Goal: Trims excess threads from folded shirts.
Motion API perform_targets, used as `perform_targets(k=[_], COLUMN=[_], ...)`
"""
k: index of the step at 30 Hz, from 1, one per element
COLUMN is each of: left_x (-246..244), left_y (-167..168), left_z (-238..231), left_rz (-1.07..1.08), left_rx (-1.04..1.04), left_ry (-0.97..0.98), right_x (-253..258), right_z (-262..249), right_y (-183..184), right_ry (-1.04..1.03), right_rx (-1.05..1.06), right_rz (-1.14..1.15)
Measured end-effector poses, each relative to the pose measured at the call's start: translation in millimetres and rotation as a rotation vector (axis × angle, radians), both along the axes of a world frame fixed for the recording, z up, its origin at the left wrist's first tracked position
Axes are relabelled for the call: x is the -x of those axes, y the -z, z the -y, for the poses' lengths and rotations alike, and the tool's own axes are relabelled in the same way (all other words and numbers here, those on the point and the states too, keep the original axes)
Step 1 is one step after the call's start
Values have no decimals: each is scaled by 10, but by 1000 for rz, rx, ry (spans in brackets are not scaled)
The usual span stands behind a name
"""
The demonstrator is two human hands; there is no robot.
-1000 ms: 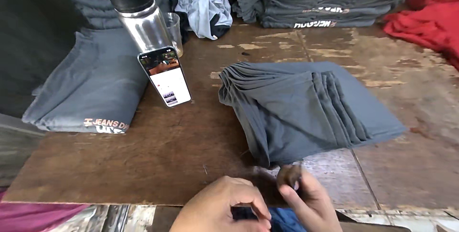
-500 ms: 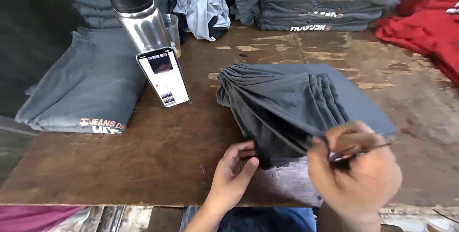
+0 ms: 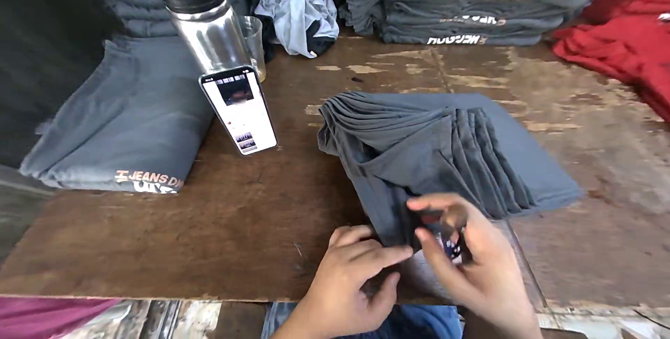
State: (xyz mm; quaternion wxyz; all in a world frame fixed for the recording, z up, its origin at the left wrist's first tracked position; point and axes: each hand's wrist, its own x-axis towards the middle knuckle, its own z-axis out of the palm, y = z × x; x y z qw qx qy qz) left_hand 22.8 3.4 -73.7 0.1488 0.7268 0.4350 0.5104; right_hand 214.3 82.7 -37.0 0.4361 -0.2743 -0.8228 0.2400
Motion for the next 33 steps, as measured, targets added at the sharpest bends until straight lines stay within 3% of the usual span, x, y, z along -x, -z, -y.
perform_targets(k=[4,9,14,23,33], left_x=[29,-36,-51,-58,-10], left_y=[-40,-41,-54,-129,-122], left_z=[26,101,117,125,33], left_rz=[203,324,268,-27,45], left_rx=[-53,-4,-20,-106,-121], left_ry=[80,76,30,-114,-7], right_x=[66,44,78,151,0], right_z=[299,336,366,377,527], right_y=[66,103,98,87,3], right_ry=[-165,-102,-96,-14,-139], right_rx=[59,42,23,-27,120], right_rz=[-182,-310,-299,-216,-229])
